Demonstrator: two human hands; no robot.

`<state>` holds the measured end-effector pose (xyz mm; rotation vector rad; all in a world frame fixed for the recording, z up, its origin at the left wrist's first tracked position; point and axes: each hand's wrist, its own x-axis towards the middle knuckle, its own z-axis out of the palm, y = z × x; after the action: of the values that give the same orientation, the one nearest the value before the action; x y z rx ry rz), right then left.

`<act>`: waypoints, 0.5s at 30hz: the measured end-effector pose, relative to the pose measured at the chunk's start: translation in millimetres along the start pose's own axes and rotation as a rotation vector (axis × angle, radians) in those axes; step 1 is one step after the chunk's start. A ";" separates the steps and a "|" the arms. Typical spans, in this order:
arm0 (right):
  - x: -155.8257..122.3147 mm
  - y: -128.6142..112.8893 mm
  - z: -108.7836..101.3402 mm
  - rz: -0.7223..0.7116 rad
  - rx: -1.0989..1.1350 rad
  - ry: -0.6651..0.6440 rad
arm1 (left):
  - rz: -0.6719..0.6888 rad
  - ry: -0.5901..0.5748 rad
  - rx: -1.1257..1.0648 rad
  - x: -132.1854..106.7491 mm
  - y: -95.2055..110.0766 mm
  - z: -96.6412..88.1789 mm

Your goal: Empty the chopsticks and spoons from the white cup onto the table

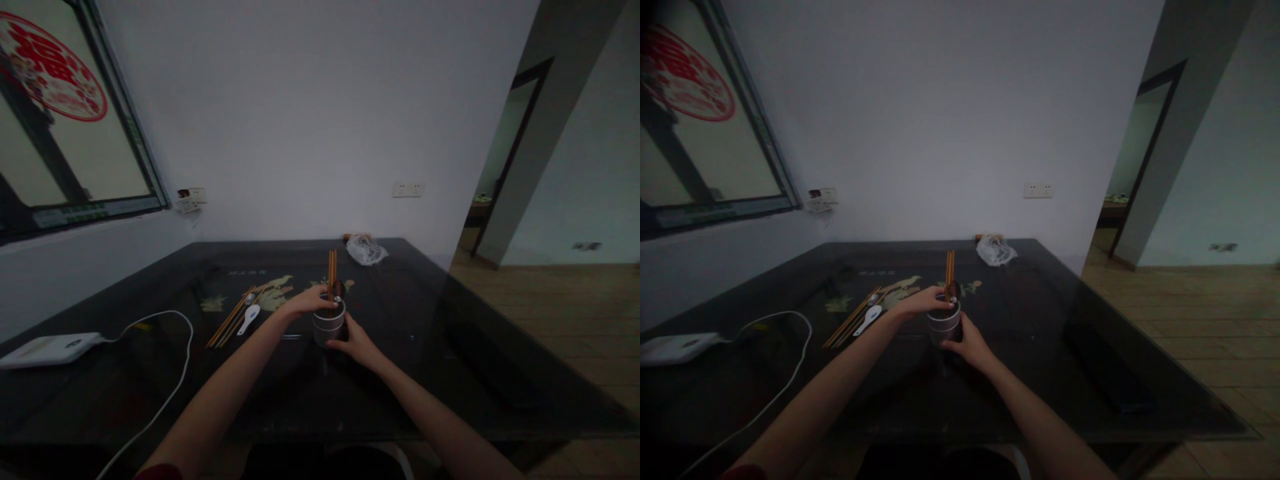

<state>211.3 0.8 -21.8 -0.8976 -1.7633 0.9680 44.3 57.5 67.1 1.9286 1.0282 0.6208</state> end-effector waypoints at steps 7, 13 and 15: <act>-0.1 0.5 0.0 0.008 0.002 0.002 | 0.050 0.076 0.044 1.6 3.2 5.7; 0.8 2.3 0.0 0.012 -0.011 -0.004 | 0.089 0.130 0.056 0.4 5.3 9.0; 0.9 1.4 0.1 0.015 -0.011 -0.001 | 0.097 0.152 0.051 -0.6 5.7 9.5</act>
<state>211.1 2.2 -22.7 -0.9189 -1.7665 0.9698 53.3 51.0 67.0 2.0094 1.0576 0.8139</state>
